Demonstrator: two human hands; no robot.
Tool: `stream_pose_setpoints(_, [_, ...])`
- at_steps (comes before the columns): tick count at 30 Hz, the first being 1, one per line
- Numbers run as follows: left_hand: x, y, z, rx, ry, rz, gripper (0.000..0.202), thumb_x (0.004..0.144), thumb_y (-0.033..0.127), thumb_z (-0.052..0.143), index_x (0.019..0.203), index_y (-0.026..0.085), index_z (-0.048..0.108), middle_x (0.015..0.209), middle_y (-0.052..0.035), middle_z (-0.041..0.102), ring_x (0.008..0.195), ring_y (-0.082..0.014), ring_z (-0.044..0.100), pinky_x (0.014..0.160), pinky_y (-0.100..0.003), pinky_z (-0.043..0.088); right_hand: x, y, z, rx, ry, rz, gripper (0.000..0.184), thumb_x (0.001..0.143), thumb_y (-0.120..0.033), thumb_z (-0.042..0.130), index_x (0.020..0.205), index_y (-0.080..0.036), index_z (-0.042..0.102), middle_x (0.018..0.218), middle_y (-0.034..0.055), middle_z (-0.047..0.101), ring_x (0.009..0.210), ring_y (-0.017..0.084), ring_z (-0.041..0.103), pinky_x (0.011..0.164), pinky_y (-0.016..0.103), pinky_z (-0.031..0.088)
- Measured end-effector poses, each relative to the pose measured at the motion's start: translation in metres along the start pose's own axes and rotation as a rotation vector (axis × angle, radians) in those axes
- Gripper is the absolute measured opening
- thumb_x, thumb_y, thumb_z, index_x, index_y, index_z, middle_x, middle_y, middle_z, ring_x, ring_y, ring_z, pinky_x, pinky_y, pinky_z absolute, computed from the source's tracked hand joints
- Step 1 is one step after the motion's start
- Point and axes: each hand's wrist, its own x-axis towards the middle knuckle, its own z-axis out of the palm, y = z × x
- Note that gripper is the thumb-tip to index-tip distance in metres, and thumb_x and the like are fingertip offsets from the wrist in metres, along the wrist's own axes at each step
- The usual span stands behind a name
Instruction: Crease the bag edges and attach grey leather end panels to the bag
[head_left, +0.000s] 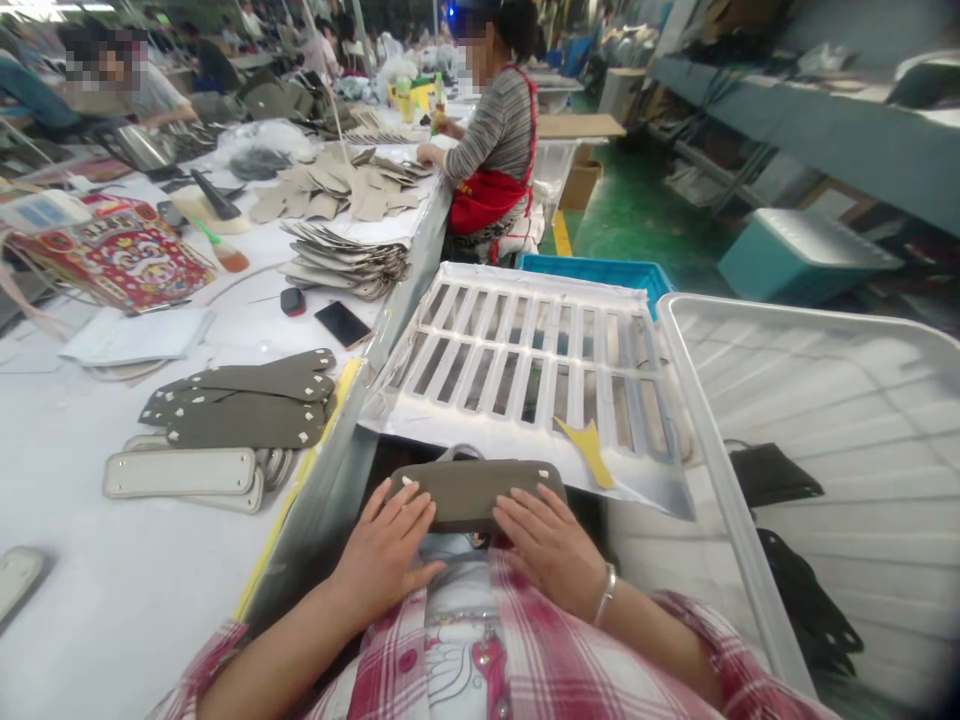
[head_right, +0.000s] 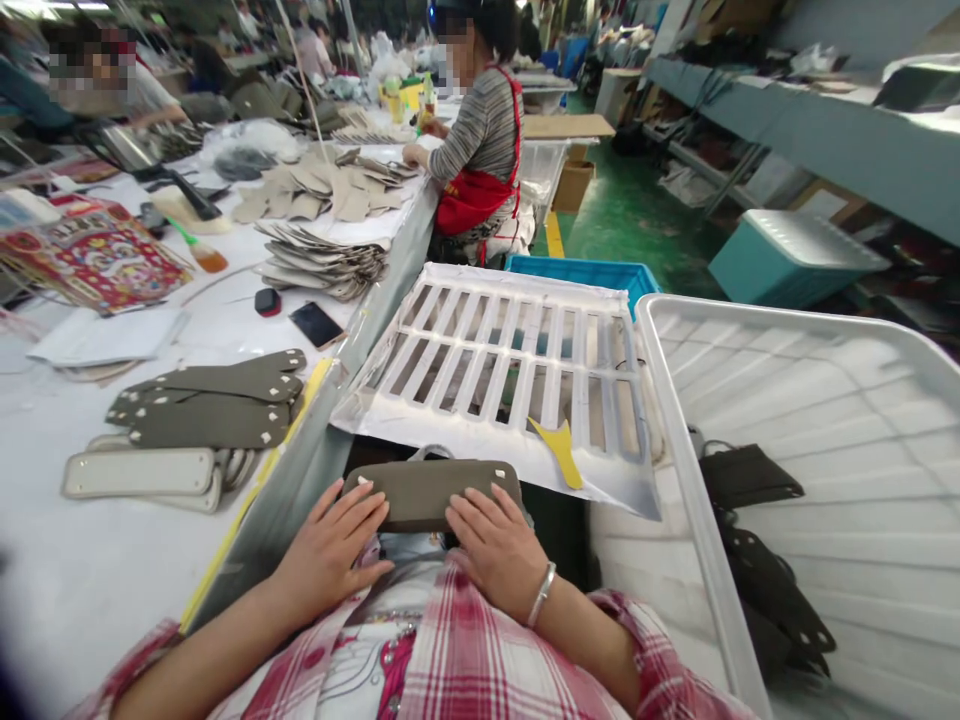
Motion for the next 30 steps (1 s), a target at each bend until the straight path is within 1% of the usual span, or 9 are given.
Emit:
stream_pose_setpoints(3, [0.006,0.005,0.002,0.016,-0.014,0.066,0.053,0.079,0.052,0.052,0.114,0.012,0.060,0.118,-0.0083,0.059,0.116,-0.0260,0.046,0.112,-0.044,0.010,0.004,-0.010,0.007,0.019,0.041,-0.033,0.037,0.088,-0.036,0.045,0.120,-0.019,0.053,0.122,0.0021,0.055,0.118,0.018,0.044,0.111,0.039,0.014])
stream_pose_setpoints(7, [0.013,0.005,-0.003,-0.009,0.045,0.078,0.049,0.078,0.052,0.054,0.107,0.014,0.062,0.109,-0.0069,0.064,0.110,-0.0263,0.051,0.111,-0.048,0.007,-0.008,0.002,-0.009,0.117,0.043,0.031,0.035,0.087,-0.032,0.046,0.119,-0.020,0.053,0.115,0.0008,0.059,0.116,0.019,0.046,0.110,0.040,0.021])
stream_pose_setpoints(9, [0.027,0.007,-0.002,-0.077,0.069,0.076,0.043,0.079,0.051,0.054,0.100,0.015,0.064,0.102,-0.0056,0.066,0.107,-0.0254,0.052,0.110,-0.048,0.009,-0.015,0.016,-0.016,0.258,0.062,0.229,0.035,0.087,-0.030,0.043,0.120,-0.020,0.052,0.117,0.0024,0.057,0.116,0.018,0.046,0.107,0.038,0.029])
stream_pose_setpoints(12, [0.072,0.019,0.010,-0.224,0.046,0.040,0.033,0.086,0.037,0.047,0.107,0.016,0.061,0.108,-0.0065,0.063,0.106,-0.0209,0.053,0.108,-0.045,0.021,-0.015,0.037,-0.015,0.589,0.126,0.757,0.043,0.088,-0.037,0.035,0.121,-0.014,0.050,0.123,0.0086,0.052,0.115,0.017,0.047,0.102,0.036,0.038])
stream_pose_setpoints(15, [0.129,0.035,0.028,-0.379,-0.104,-0.104,0.039,0.089,0.031,0.039,0.119,0.011,0.054,0.118,-0.0107,0.057,0.109,-0.0202,0.051,0.100,-0.038,0.036,-0.006,0.050,-0.002,0.948,0.120,1.076,0.055,0.085,-0.050,0.032,0.115,-0.010,0.054,0.119,0.0115,0.055,0.112,0.019,0.050,0.102,0.035,0.038])
stream_pose_setpoints(18, [0.170,0.042,0.044,-0.562,-0.408,-0.114,0.035,0.088,0.032,0.038,0.107,0.016,0.063,0.106,-0.0067,0.064,0.099,-0.0180,0.057,0.091,-0.031,0.043,0.001,0.052,0.011,1.061,0.097,1.121,0.058,0.081,-0.054,0.037,0.113,-0.010,0.055,0.117,0.0117,0.055,0.111,0.020,0.050,0.104,0.035,0.035])
stream_pose_setpoints(20, [0.183,0.040,0.049,-0.652,-0.521,-0.079,0.032,0.086,0.031,0.041,0.101,0.020,0.067,0.102,-0.0038,0.066,0.095,-0.0168,0.059,0.088,-0.028,0.044,0.002,0.051,0.015,1.061,0.107,1.119,0.056,0.080,-0.053,0.038,0.113,-0.012,0.055,0.118,0.0111,0.054,0.111,0.020,0.050,0.104,0.035,0.034])
stream_pose_setpoints(24, [0.188,0.037,0.051,-0.737,-0.559,-0.069,0.031,0.081,0.028,0.044,0.101,0.020,0.067,0.102,-0.0023,0.067,0.094,-0.0161,0.059,0.088,-0.026,0.043,-0.004,0.050,0.018,1.072,0.110,1.084,0.048,0.083,-0.047,0.036,0.114,-0.015,0.052,0.121,0.0092,0.052,0.114,0.019,0.048,0.105,0.034,0.032])
stream_pose_setpoints(30, [0.186,0.047,0.053,-0.715,-0.553,-0.066,0.033,0.081,0.028,0.044,0.106,0.022,0.064,0.107,-0.0015,0.064,0.100,-0.0171,0.057,0.092,-0.028,0.041,-0.019,0.047,0.021,1.020,0.038,0.996,0.048,0.085,-0.036,0.035,0.129,-0.016,0.038,0.133,0.0098,0.042,0.123,0.017,0.040,0.107,0.036,0.031])
